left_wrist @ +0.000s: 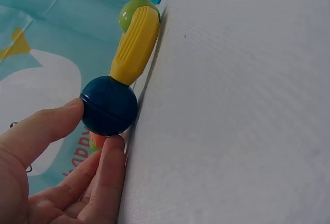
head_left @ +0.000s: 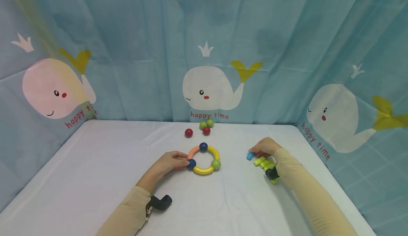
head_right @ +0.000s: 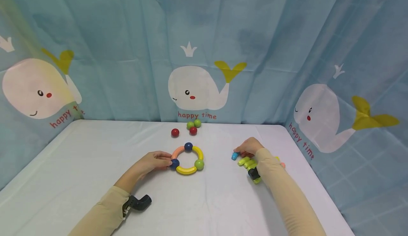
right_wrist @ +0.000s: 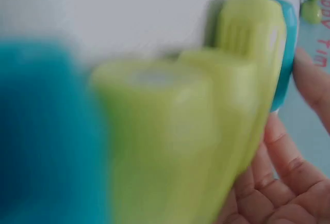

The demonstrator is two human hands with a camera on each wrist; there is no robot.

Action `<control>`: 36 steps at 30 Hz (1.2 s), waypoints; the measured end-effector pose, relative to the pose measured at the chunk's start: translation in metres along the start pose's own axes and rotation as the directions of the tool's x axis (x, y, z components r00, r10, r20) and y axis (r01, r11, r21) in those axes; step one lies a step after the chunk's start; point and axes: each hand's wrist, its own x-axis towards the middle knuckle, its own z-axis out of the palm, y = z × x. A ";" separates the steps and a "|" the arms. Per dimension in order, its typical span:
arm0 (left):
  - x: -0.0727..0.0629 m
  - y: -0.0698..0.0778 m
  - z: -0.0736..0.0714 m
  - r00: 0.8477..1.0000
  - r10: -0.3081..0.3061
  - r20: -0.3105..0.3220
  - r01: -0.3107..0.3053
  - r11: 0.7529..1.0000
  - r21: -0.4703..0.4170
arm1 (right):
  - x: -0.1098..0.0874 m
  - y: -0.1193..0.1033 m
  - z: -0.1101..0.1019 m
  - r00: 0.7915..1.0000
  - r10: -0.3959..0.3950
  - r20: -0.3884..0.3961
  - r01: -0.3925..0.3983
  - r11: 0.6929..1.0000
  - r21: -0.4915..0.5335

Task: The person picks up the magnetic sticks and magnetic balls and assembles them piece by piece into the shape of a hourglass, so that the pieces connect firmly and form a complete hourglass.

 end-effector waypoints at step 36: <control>0.002 -0.002 0.001 1.000 -0.012 -0.015 0.012 0.999 -0.039 | -0.025 -0.062 0.087 0.926 -0.374 -0.056 0.367 0.854 0.369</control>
